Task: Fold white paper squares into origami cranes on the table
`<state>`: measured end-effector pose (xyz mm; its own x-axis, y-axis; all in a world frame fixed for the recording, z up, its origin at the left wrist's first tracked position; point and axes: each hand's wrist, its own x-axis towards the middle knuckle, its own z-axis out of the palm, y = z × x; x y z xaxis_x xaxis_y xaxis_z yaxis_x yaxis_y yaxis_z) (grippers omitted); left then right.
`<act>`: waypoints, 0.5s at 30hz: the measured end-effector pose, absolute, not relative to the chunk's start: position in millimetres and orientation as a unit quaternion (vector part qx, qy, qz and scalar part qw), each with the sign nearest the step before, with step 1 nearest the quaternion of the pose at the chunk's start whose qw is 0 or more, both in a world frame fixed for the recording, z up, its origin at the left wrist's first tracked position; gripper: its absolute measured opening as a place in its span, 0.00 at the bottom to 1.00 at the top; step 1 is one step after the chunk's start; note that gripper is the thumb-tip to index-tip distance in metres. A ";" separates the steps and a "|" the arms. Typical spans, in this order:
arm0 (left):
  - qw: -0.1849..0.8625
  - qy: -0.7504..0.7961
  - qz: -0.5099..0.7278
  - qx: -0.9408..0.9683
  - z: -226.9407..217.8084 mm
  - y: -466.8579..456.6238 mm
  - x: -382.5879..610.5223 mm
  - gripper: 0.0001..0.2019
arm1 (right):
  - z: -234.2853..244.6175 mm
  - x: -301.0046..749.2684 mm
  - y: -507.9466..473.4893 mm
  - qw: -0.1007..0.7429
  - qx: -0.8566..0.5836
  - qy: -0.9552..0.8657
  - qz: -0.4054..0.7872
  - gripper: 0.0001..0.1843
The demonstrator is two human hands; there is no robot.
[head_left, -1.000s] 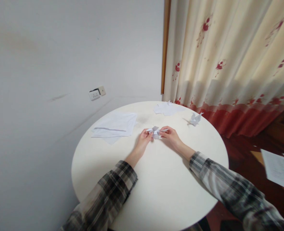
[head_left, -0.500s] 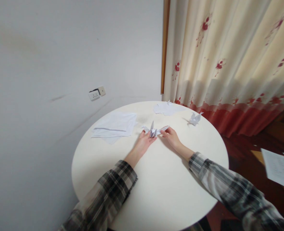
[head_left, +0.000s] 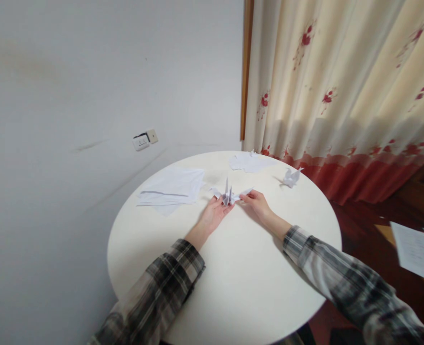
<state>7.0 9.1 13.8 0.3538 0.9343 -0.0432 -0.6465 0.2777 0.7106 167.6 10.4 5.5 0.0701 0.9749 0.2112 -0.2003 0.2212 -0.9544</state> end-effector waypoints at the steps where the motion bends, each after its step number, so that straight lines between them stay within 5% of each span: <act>1: 0.768 0.232 0.512 0.307 14.4 9.1 7.0 0.03 | 5.5 167.8 10.5 0.614 -0.396 -0.487 0.480 0.14; 15: 0.801 0.209 0.481 0.289 20.4 4.8 7.5 0.06 | 10.4 168.5 7.2 0.615 -0.397 -0.491 0.472 0.12</act>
<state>7.5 4.8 20.4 0.4504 0.8910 -0.0576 -0.6490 0.3710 0.6641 168.5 7.2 10.4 0.0729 0.9706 0.2294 -0.1906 0.2393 -0.9520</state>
